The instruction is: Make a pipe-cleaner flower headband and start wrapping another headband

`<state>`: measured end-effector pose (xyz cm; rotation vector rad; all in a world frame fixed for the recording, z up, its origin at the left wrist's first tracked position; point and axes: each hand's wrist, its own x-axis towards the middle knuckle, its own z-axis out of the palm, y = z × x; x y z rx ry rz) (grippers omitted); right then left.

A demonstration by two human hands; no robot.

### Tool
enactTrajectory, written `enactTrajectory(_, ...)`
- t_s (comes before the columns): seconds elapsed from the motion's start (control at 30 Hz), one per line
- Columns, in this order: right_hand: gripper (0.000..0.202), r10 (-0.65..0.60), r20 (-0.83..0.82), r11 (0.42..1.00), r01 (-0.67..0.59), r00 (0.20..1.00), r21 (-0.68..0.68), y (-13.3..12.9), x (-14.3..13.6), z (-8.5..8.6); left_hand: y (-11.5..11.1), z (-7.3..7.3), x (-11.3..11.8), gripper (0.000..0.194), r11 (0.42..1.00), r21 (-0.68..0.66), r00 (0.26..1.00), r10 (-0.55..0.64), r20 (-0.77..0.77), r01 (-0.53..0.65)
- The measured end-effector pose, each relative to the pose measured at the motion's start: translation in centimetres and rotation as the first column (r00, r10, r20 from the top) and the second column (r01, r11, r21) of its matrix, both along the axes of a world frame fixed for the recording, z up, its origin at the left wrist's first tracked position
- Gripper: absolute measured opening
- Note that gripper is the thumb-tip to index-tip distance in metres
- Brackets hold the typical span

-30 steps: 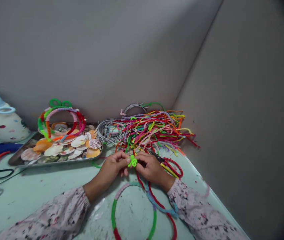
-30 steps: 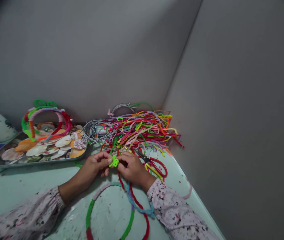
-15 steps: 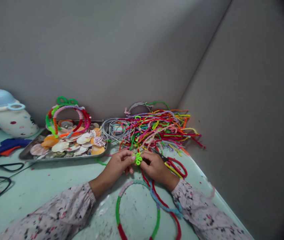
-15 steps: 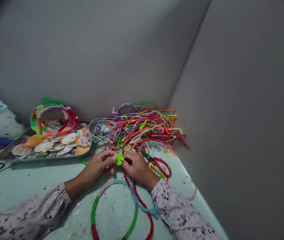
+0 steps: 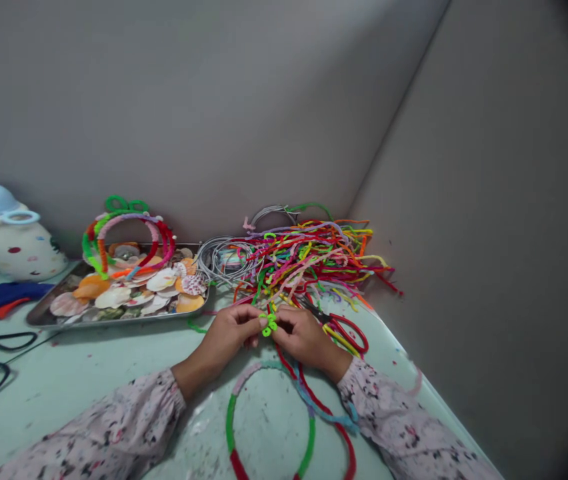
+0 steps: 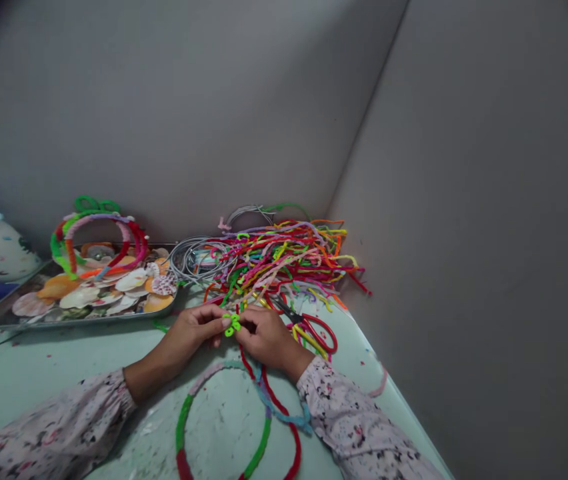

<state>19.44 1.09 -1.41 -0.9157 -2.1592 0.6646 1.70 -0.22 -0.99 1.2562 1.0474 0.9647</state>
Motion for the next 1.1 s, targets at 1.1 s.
enactTrajectory(1.1,0.020,-0.141,-0.169,0.980,0.114,0.975,-0.162,0.1,0.3,-0.7,0.1,-0.8,-0.6,0.013,0.999,-0.009,0.981,0.042,0.188,-0.041)
